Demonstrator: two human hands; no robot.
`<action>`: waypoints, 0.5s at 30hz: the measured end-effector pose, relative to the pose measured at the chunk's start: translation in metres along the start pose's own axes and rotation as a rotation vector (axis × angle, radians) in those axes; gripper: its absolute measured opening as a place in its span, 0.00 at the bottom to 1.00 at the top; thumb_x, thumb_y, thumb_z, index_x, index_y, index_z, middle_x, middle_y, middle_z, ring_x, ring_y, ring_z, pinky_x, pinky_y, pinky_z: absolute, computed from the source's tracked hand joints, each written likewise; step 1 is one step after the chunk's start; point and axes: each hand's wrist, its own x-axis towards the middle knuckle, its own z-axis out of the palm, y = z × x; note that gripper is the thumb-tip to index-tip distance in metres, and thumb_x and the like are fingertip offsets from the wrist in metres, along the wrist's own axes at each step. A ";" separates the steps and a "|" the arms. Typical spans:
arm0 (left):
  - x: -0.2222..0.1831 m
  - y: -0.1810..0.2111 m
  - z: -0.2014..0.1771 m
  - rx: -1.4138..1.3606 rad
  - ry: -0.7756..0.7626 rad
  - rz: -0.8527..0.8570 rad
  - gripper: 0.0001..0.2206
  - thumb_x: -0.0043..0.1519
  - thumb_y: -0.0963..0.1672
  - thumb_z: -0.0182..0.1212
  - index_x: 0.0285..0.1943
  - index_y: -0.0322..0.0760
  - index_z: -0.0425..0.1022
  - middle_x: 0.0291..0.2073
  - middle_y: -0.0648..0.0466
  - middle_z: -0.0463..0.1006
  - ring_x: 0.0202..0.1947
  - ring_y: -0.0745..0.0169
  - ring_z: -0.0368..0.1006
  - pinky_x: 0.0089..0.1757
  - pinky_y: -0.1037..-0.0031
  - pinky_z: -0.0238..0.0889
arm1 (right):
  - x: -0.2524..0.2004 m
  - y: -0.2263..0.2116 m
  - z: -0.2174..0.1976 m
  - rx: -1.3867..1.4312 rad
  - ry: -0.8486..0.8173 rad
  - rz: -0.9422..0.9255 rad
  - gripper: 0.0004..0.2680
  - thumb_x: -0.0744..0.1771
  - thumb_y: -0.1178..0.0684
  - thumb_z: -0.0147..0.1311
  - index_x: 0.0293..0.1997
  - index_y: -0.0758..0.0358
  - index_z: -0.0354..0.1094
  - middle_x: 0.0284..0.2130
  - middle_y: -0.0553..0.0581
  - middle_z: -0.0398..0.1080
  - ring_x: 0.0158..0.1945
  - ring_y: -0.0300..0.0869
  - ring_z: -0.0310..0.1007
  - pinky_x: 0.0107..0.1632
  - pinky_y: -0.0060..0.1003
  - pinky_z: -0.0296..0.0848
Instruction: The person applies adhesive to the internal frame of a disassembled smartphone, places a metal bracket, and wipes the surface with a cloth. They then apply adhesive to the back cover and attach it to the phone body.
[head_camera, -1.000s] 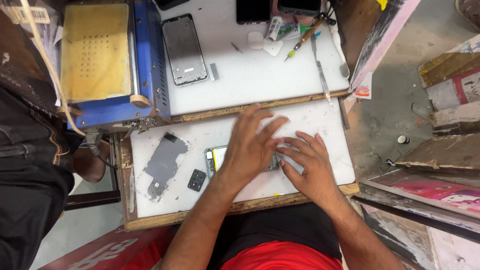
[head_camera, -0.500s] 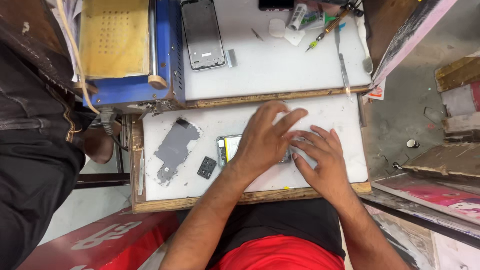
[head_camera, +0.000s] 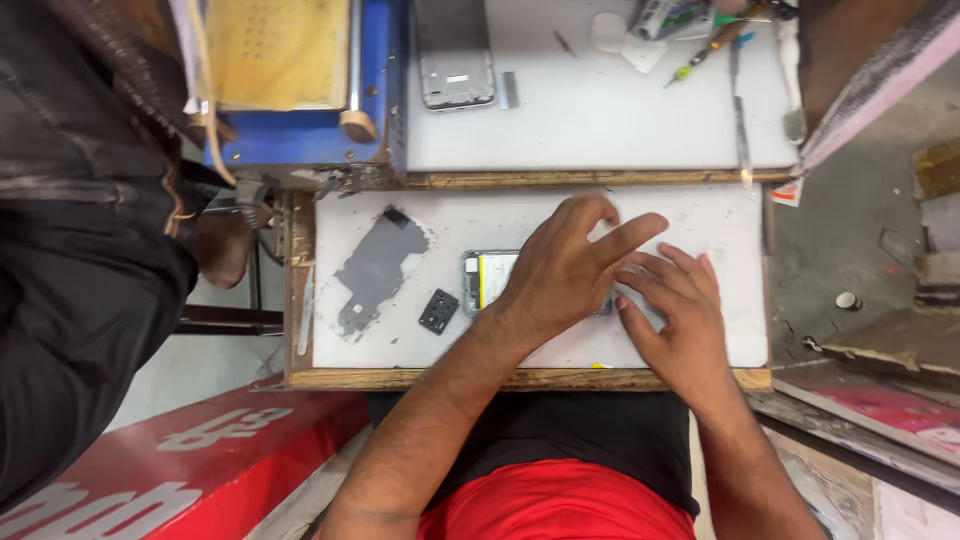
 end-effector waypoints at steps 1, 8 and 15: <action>-0.001 -0.001 -0.001 0.012 -0.020 -0.054 0.25 0.62 0.37 0.63 0.67 0.57 0.70 0.42 0.55 0.72 0.40 0.59 0.77 0.39 0.70 0.75 | 0.000 0.000 0.000 -0.001 -0.003 -0.002 0.11 0.64 0.55 0.61 0.51 0.56 0.76 0.57 0.52 0.73 0.70 0.54 0.61 0.74 0.62 0.49; 0.002 -0.003 0.000 -0.021 0.090 0.110 0.31 0.56 0.40 0.67 0.69 0.57 0.62 0.44 0.53 0.70 0.41 0.56 0.75 0.40 0.70 0.73 | -0.001 0.000 0.001 -0.011 -0.027 0.012 0.11 0.64 0.55 0.61 0.52 0.56 0.76 0.58 0.53 0.72 0.71 0.54 0.60 0.75 0.61 0.48; -0.017 -0.013 0.007 0.023 0.004 0.020 0.32 0.64 0.37 0.64 0.77 0.55 0.61 0.40 0.57 0.77 0.39 0.63 0.77 0.40 0.72 0.74 | -0.002 -0.003 0.001 -0.001 -0.035 0.024 0.11 0.65 0.54 0.60 0.52 0.54 0.76 0.58 0.53 0.73 0.71 0.53 0.61 0.76 0.60 0.47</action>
